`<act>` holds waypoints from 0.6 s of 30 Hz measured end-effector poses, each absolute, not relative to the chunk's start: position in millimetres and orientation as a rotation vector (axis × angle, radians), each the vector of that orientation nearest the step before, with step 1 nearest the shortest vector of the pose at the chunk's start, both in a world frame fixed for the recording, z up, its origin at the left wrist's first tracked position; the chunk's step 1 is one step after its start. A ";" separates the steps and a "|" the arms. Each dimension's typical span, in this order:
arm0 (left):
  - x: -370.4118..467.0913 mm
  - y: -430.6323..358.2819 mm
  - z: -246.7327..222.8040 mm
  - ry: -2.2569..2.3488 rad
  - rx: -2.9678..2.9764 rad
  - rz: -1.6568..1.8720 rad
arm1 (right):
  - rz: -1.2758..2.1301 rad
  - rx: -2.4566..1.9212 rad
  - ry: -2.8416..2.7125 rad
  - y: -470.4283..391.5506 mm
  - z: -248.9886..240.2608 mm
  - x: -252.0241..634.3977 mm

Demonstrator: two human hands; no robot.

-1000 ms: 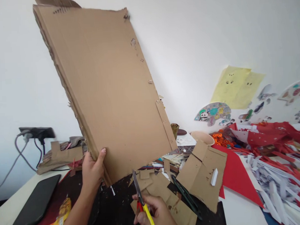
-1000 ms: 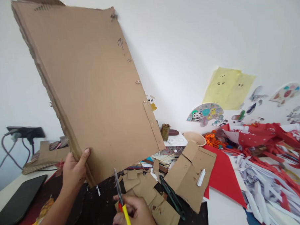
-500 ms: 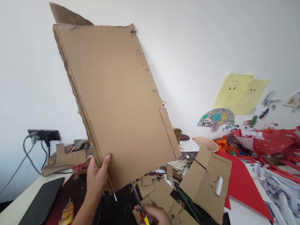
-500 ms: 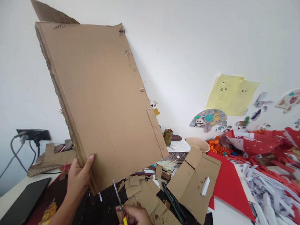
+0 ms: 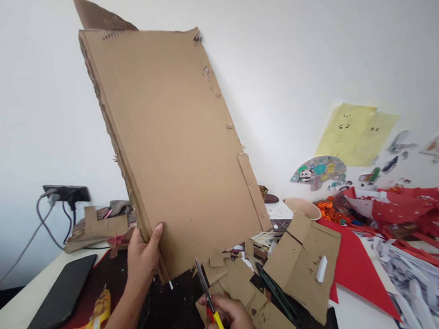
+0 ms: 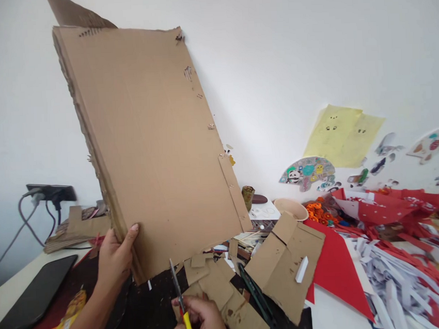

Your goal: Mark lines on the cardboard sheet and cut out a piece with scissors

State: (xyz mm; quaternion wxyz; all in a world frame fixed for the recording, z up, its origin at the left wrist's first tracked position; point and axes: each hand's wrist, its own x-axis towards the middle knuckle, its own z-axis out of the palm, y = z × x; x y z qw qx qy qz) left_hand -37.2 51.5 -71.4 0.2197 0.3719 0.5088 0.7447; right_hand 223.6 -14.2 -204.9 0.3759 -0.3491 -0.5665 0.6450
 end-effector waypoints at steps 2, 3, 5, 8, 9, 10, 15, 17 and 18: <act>-36.9 51.2 -71.5 1.403 1.016 2.062 | 1.689 -0.871 -1.479 -13.1 -203.4 222.7; -36.4 50.9 -71.2 1.401 1.010 2.063 | 1.707 -0.860 -1.493 -12.4 -202.8 222.2; -35.2 50.1 -69.9 1.396 1.001 2.063 | 1.732 -0.851 -1.503 -11.0 -203.1 221.4; -33.8 49.0 -67.1 1.391 0.996 2.062 | 1.729 -0.829 -1.467 -11.0 -208.9 219.1; -33.6 48.8 -66.1 1.392 0.993 2.064 | 1.726 -0.817 -1.447 -11.8 -211.7 218.2; -33.4 48.6 -65.2 1.394 0.992 2.065 | 1.718 -0.807 -1.420 -12.8 -214.2 217.6; -31.2 47.2 -59.9 1.412 0.983 2.080 | 1.751 -0.799 -1.411 -18.3 -211.9 221.6; -29.8 45.4 -55.9 1.427 0.979 2.082 | 1.795 -0.799 -1.469 -18.2 -206.2 225.6; -29.3 44.1 -53.1 1.435 0.977 2.084 | 1.819 -0.798 -1.493 -17.7 -203.8 227.2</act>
